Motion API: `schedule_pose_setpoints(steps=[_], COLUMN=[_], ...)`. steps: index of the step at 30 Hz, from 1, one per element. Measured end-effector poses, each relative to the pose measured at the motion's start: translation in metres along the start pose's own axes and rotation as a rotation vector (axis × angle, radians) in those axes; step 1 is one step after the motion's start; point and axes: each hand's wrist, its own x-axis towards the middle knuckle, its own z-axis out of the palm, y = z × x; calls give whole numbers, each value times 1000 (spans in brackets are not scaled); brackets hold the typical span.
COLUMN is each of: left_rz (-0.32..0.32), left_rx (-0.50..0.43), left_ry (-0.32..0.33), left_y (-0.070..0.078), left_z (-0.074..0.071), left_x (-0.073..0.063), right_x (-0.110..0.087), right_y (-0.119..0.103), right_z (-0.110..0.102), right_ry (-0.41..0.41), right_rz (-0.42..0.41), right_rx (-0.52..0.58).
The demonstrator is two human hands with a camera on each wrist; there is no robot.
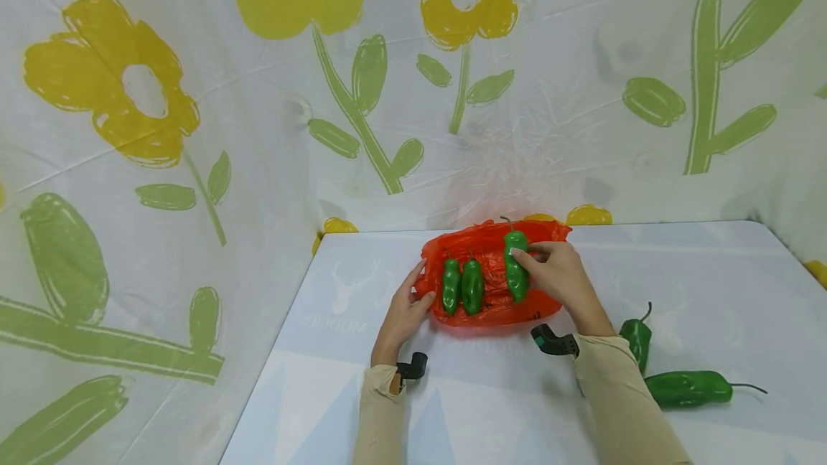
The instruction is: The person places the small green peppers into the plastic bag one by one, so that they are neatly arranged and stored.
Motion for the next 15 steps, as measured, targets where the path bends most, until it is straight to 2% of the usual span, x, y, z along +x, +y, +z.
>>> schedule_pose_setpoints(steps=[8, 15], left_rz=[-5, -9], left_rx=[24, 25], left_ry=[4, 7], left_y=[1, 1], left_z=[0, 0], left_x=[0, 0], right_x=[6, 9], right_y=[0, -2], right_z=[8, 13], right_ry=[2, 5], right_rz=[-7, 33], right_rx=[-24, -55])
